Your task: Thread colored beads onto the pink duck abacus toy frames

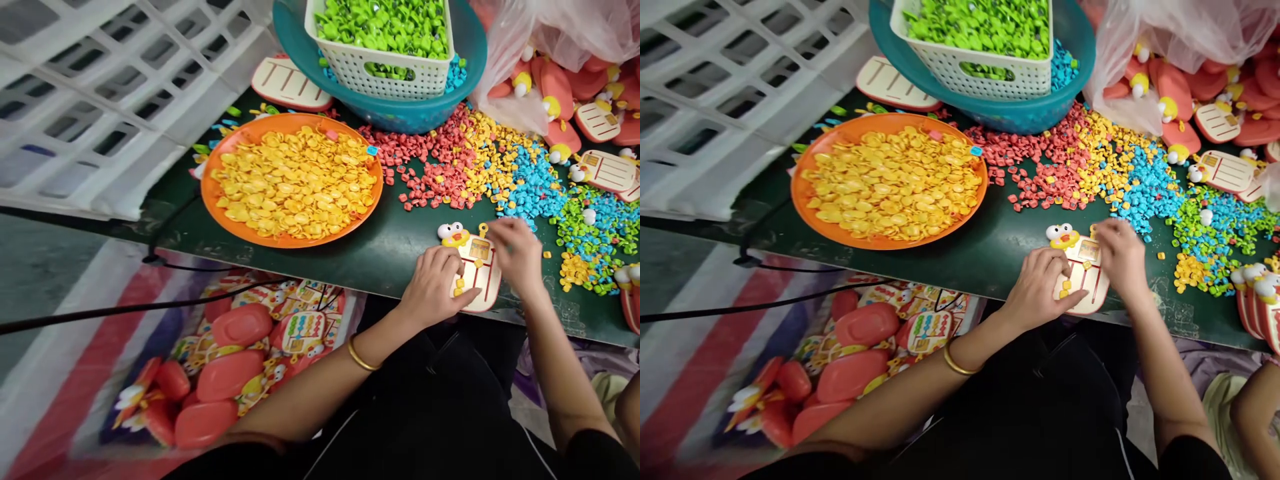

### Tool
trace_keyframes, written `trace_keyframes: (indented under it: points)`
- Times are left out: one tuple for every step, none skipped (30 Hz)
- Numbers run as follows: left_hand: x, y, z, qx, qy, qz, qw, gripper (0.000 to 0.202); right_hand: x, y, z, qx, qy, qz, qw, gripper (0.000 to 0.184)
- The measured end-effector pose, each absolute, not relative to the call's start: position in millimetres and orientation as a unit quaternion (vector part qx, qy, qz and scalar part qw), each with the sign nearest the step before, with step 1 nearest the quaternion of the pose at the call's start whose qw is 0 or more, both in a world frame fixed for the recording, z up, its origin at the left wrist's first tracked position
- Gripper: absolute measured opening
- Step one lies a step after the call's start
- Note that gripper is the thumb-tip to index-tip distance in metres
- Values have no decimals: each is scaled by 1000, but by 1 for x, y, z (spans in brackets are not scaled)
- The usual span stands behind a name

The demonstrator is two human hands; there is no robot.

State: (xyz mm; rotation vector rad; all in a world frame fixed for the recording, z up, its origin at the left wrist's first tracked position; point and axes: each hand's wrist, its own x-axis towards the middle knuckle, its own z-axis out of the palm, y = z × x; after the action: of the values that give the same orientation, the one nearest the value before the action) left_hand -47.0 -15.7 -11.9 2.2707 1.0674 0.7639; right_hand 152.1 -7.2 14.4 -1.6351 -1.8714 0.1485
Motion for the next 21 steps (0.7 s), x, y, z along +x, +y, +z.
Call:
trace_keyframes:
  points:
    - [-47, -16, -12, 843, 390, 277, 245, 43, 160, 9, 14, -650, -694, 23, 308, 21]
    - [-48, -17, -11, 853, 380, 272, 232, 44, 168, 24, 13, -669, -687, 2, 282, 18]
    - [-48, -17, -11, 865, 364, 266, 219, 44, 175, 38, 11, -680, -688, -9, 254, 18]
    - [-48, -17, -10, 878, 345, 259, 208, 43, 180, 49, 8, -686, -691, -14, 229, 18]
    - [-48, -18, -9, 889, 327, 251, 199, 42, 183, 58, 6, -688, -695, -14, 208, 20]
    - [-47, -17, -9, 897, 314, 244, 194, 42, 184, 65, 4, -691, -696, -14, 197, 21]
    - [-47, -17, -8, 901, 307, 239, 193, 42, 183, 68, 4, -695, -693, -15, 192, 21]
    - [-46, -17, -8, 903, 304, 235, 193, 43, 181, 68, 5, -698, -690, -14, 193, 22]
    - [-46, -17, -7, 903, 304, 234, 194, 43, 179, 65, 8, -699, -687, -11, 198, 21]
    - [-46, -16, -7, 902, 304, 234, 196, 43, 178, 59, 13, -698, -685, -1, 209, 20]
    - [-46, -16, -7, 901, 305, 238, 197, 43, 176, 50, 18, -693, -685, 18, 225, 19]
    - [-46, -15, -7, 899, 306, 242, 200, 43, 175, 39, 23, -688, -681, 49, 246, 17]
    - [-46, -15, -7, 896, 307, 247, 203, 43, 175, 27, 28, -683, -674, 91, 267, 17]
    - [-46, -15, -6, 894, 309, 251, 207, 43, 174, 13, 31, -678, -663, 141, 285, 17]
    - [-46, -14, -6, 892, 311, 252, 210, 43, 173, 0, 33, -674, -648, 193, 297, 18]
    - [-46, -14, -6, 892, 313, 251, 211, 43, 171, -11, 32, -670, -633, 235, 309, 19]
    - [-46, -14, -5, 892, 313, 248, 211, 43, 169, -21, 29, -668, -620, 259, 320, 19]
    - [-45, -13, -5, 895, 309, 246, 209, 42, 166, -29, 24, -669, -613, 259, 333, 20]
    - [-45, -13, -5, 898, 302, 244, 208, 41, 163, -34, 19, -673, -610, 237, 345, 20]
    - [-44, -13, -5, 901, 294, 244, 207, 41, 160, -38, 13, -679, -611, 200, 355, 21]
    - [-44, -13, -5, 901, 290, 246, 208, 41, 156, -40, 8, -685, -615, 157, 358, 22]
